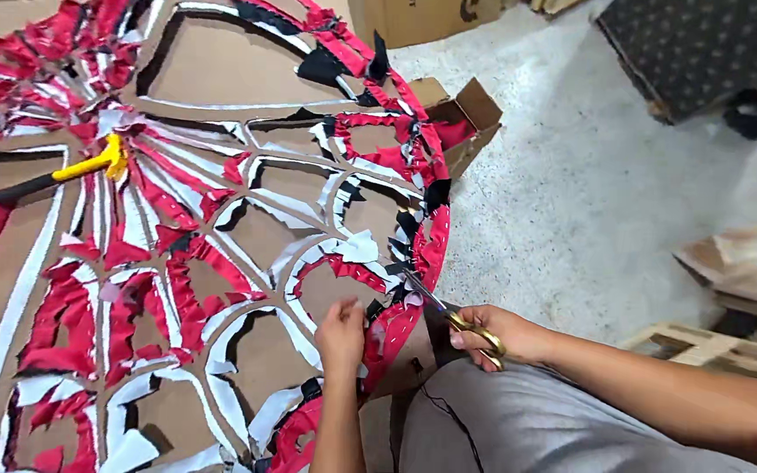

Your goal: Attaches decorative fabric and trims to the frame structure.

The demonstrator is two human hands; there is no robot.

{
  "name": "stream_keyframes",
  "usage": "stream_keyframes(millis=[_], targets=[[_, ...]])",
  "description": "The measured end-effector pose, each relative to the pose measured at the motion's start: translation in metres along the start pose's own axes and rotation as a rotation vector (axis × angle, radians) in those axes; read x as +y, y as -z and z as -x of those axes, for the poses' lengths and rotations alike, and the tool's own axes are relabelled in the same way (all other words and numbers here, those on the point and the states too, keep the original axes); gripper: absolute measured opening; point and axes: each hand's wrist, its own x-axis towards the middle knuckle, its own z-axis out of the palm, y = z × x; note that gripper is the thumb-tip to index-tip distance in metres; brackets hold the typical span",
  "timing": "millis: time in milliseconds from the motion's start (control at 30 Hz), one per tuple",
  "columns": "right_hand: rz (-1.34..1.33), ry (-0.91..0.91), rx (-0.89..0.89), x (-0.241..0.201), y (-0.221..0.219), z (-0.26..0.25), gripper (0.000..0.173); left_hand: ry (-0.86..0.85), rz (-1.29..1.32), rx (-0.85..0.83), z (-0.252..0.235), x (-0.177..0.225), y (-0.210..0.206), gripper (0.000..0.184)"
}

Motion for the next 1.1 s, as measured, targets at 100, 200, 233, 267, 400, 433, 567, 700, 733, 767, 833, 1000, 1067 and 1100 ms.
stream_keyframes(millis=[100,200,233,267,400,433,567,700,733,767,833,1000,1067,1100], targets=[[-0.027,-0.052,0.041,0.000,0.010,0.009,0.037,0.018,-0.060,-0.088,-0.048,0.020,-0.024,0.023],[0.056,-0.126,0.078,-0.007,0.015,0.011,0.036,0.063,-0.153,-0.228,-0.065,0.033,-0.039,0.032],[0.073,-0.138,0.091,-0.007,0.015,0.010,0.037,0.068,-0.194,-0.249,-0.067,0.036,-0.041,0.034],[0.076,-0.145,0.103,-0.004,0.013,0.010,0.037,0.068,-0.234,-0.271,-0.068,0.037,-0.042,0.034],[0.104,-0.173,0.163,0.005,-0.007,0.011,0.037,0.010,-0.404,-0.446,-0.065,0.044,-0.046,0.026],[0.110,-0.174,0.193,0.009,-0.016,0.012,0.038,-0.022,-0.445,-0.479,-0.061,0.043,-0.048,0.025],[0.027,-0.141,0.393,0.022,-0.056,0.022,0.042,-0.232,-0.496,-0.565,-0.041,0.039,-0.043,0.023],[-0.018,-0.173,0.508,0.039,-0.088,0.028,0.045,-0.366,-0.794,-0.646,-0.001,0.032,-0.041,0.048],[-0.021,-0.176,0.526,0.043,-0.093,0.028,0.045,-0.369,-0.834,-0.640,0.005,0.029,-0.042,0.054],[-0.020,-0.172,0.547,0.044,-0.098,0.028,0.045,-0.377,-0.854,-0.631,0.009,0.026,-0.043,0.058],[-0.015,-0.159,0.588,0.045,-0.107,0.030,0.046,-0.392,-0.871,-0.627,0.013,0.021,-0.043,0.063],[0.047,-0.139,0.623,0.040,-0.117,0.031,0.047,-0.415,-0.847,-0.642,0.012,0.017,-0.035,0.065],[0.132,-0.122,0.639,0.038,-0.117,0.028,0.048,-0.402,-0.651,-0.678,0.013,0.009,-0.025,0.064],[0.186,-0.109,0.647,0.036,-0.117,0.024,0.050,-0.387,-0.447,-0.706,0.013,0.002,-0.019,0.062]])
